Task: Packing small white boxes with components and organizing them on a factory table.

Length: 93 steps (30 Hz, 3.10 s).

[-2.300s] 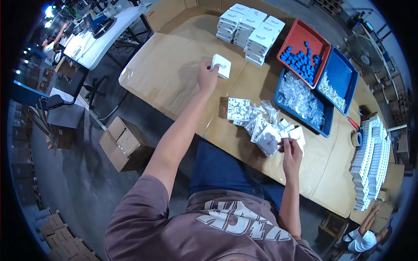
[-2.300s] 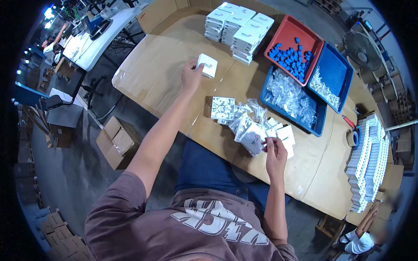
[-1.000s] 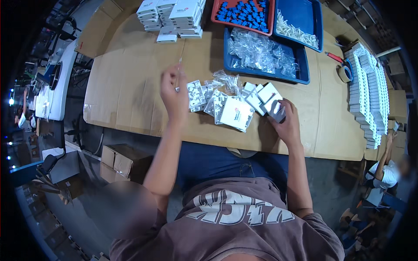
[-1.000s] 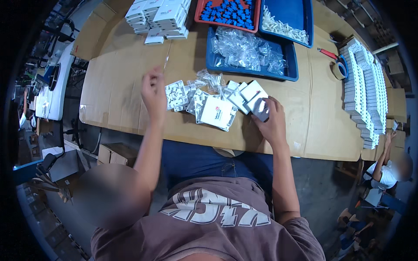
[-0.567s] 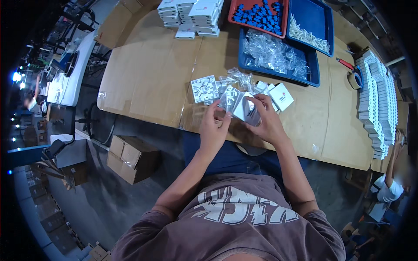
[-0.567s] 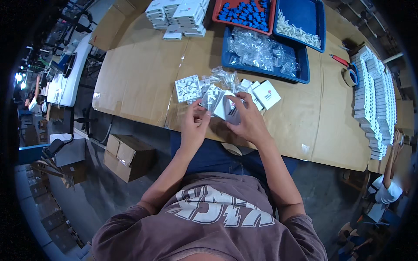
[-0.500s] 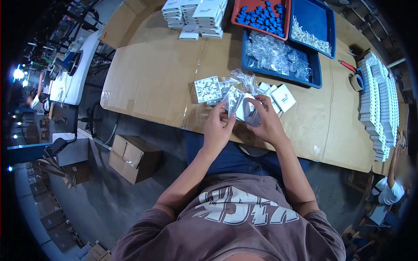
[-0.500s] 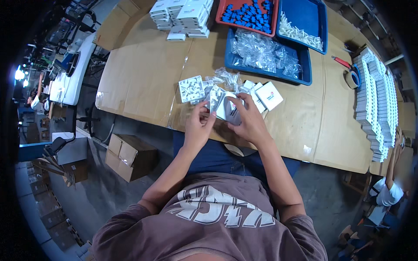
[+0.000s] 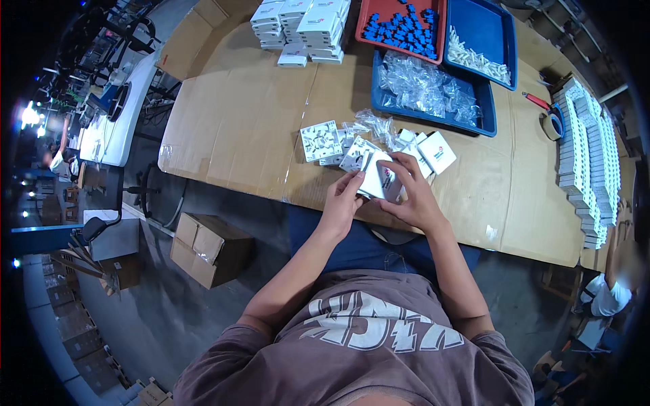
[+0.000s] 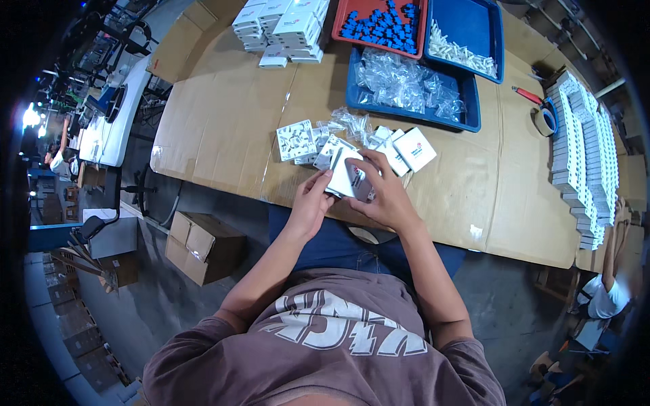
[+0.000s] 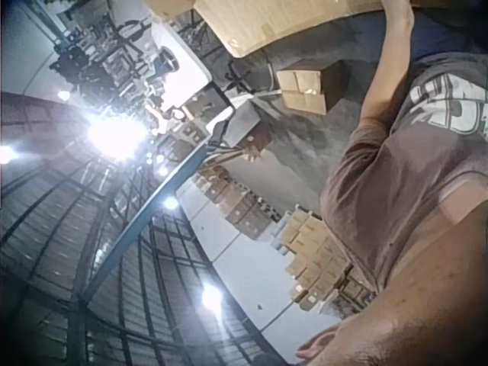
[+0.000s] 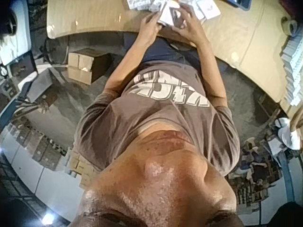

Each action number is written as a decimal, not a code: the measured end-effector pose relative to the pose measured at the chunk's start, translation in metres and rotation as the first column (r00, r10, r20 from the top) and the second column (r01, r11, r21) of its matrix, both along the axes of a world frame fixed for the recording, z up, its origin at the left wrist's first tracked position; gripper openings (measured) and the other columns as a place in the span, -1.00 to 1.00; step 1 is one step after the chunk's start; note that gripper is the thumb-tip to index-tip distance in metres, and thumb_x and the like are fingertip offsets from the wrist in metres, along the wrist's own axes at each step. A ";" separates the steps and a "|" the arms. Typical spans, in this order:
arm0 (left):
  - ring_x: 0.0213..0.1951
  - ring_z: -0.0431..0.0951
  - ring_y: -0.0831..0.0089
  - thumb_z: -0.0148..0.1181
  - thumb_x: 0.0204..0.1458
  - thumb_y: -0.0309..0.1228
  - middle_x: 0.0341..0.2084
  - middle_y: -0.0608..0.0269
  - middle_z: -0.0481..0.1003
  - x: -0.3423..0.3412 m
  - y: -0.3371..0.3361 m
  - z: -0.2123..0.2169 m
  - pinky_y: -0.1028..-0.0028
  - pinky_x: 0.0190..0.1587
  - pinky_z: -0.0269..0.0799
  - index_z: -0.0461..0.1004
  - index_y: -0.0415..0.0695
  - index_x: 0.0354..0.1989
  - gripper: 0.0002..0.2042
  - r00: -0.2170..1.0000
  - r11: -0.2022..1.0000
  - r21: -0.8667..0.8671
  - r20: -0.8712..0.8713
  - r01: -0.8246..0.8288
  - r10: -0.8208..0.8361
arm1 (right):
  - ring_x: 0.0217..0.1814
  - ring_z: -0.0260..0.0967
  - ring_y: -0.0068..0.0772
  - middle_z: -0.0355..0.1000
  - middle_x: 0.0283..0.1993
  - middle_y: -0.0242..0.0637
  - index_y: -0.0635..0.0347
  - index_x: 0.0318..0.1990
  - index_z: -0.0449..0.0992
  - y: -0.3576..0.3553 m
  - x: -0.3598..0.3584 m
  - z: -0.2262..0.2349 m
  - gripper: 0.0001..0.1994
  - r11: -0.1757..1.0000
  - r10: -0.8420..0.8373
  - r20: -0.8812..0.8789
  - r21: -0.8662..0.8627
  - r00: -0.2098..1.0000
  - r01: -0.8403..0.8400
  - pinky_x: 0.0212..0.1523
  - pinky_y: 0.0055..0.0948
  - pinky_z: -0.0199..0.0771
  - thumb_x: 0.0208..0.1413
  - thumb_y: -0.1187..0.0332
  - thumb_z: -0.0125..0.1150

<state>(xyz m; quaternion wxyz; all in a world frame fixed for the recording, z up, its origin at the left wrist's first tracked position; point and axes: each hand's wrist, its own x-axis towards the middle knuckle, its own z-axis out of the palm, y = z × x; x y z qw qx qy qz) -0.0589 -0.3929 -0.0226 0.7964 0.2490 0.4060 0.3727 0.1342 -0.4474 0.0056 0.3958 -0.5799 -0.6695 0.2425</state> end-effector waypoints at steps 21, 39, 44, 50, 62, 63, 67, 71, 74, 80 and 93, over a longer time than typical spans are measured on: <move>-0.02 0.63 0.43 0.17 0.35 -0.32 -0.02 0.15 0.57 0.020 -0.006 0.016 0.32 0.05 0.62 0.45 -0.35 0.19 -0.63 0.997 0.997 0.051 -0.031 0.065 -0.063 | 0.46 0.22 0.17 0.17 0.47 0.03 0.15 0.28 0.45 -0.071 0.060 -0.009 -0.34 0.853 -0.497 0.185 -0.076 0.848 0.517 0.36 -0.04 0.36 -0.02 0.32 0.57; 0.28 0.43 0.24 -0.31 0.50 -0.06 0.28 0.19 0.39 0.040 -0.030 0.024 0.12 0.34 0.36 0.23 -0.09 0.43 -0.50 0.878 0.926 -0.204 0.433 0.316 -0.204 | 0.18 0.56 0.02 0.51 0.21 0.09 0.27 0.14 0.59 -0.041 0.011 0.007 -0.36 0.944 -0.240 -0.022 0.226 0.970 0.239 0.11 -0.20 0.59 -0.15 0.22 0.63; 0.26 0.45 0.27 -0.28 0.49 -0.08 0.26 0.16 0.40 0.043 -0.030 0.025 0.16 0.33 0.37 0.22 -0.11 0.43 -0.50 0.923 0.956 -0.222 0.372 0.190 -0.097 | 0.20 0.56 0.03 0.53 0.19 0.12 0.29 0.14 0.58 -0.040 0.007 0.011 -0.36 0.931 -0.298 -0.054 0.206 0.953 0.302 0.13 -0.20 0.58 -0.14 0.23 0.63; 0.21 0.48 0.28 -0.23 0.47 -0.05 0.21 0.17 0.44 0.040 -0.030 0.027 0.17 0.30 0.40 0.25 -0.12 0.41 -0.49 0.923 0.958 -0.189 0.360 0.216 -0.137 | 0.27 0.52 0.03 0.48 0.28 0.07 0.28 0.18 0.58 -0.038 0.003 0.006 -0.33 0.954 -0.231 -0.025 0.190 0.973 0.232 0.20 -0.18 0.56 -0.14 0.24 0.63; 0.19 0.49 0.30 -0.20 0.46 -0.04 0.18 0.22 0.46 0.036 -0.031 0.029 0.17 0.25 0.43 0.27 -0.08 0.40 -0.50 0.938 0.953 -0.209 0.312 0.220 -0.148 | 0.31 0.48 0.06 0.46 0.30 0.08 0.27 0.20 0.57 -0.039 0.001 0.003 -0.32 0.973 -0.176 -0.006 0.153 0.984 0.174 0.24 -0.16 0.53 -0.14 0.24 0.62; 0.19 0.49 0.30 -0.20 0.46 -0.04 0.18 0.22 0.46 0.036 -0.031 0.030 0.17 0.25 0.43 0.27 -0.08 0.40 -0.50 0.938 0.953 -0.211 0.313 0.219 -0.147 | 0.32 0.48 0.07 0.45 0.31 0.09 0.27 0.20 0.57 -0.039 0.001 0.003 -0.33 0.974 -0.173 -0.011 0.146 0.985 0.172 0.24 -0.16 0.53 -0.13 0.25 0.62; 0.15 0.51 0.33 -0.14 0.46 -0.09 0.17 0.21 0.45 0.034 -0.033 0.022 0.20 0.23 0.44 0.25 -0.10 0.42 -0.51 0.944 0.968 -0.174 0.306 0.183 -0.124 | 0.35 0.44 0.07 0.44 0.33 0.07 0.25 0.21 0.56 -0.037 -0.001 0.003 -0.34 0.978 -0.166 -0.042 0.123 0.985 0.170 0.30 -0.13 0.47 -0.10 0.25 0.61; 0.06 0.50 0.54 0.08 0.41 -0.30 0.06 0.24 0.46 0.031 -0.038 0.024 0.44 0.08 0.53 0.24 -0.19 0.38 -0.55 0.969 0.946 0.211 -0.014 0.245 -0.248 | 0.41 0.38 0.06 0.43 0.37 -0.03 0.21 0.23 0.50 -0.036 0.005 0.004 -0.34 0.981 -0.169 -0.044 0.087 0.985 0.172 0.40 -0.08 0.35 -0.08 0.26 0.60; -0.02 0.50 0.61 0.14 0.37 -0.39 0.01 0.27 0.47 0.026 -0.034 0.025 0.52 0.04 0.53 0.24 -0.25 0.39 -0.53 0.952 0.896 0.323 -0.069 0.305 -0.299 | 0.41 0.37 0.07 0.41 0.39 -0.09 0.18 0.22 0.46 -0.036 0.008 0.005 -0.35 0.984 -0.152 -0.023 0.091 0.988 0.154 0.40 -0.09 0.35 -0.06 0.29 0.60; -0.10 0.55 0.59 0.04 0.43 -0.26 -0.01 0.26 0.51 0.019 -0.037 0.028 0.50 -0.04 0.55 0.27 -0.23 0.38 -0.55 0.942 0.890 0.314 -0.166 0.331 -0.292 | 0.42 0.36 0.05 0.35 0.43 -0.02 0.20 0.26 0.46 -0.033 0.007 0.013 -0.28 0.990 -0.071 -0.021 0.121 0.997 0.073 0.34 -0.15 0.44 -0.13 0.32 0.62; 0.11 0.52 0.40 -0.26 0.49 0.02 0.17 0.21 0.46 0.016 -0.033 0.015 0.26 0.17 0.47 0.24 -0.10 0.43 -0.46 0.957 0.974 -0.072 0.212 0.216 -0.196 | 0.45 0.33 0.01 0.35 0.42 -0.03 0.18 0.29 0.51 -0.031 -0.003 0.019 -0.28 0.993 -0.061 -0.040 0.096 0.997 0.065 0.37 -0.16 0.38 -0.10 0.28 0.60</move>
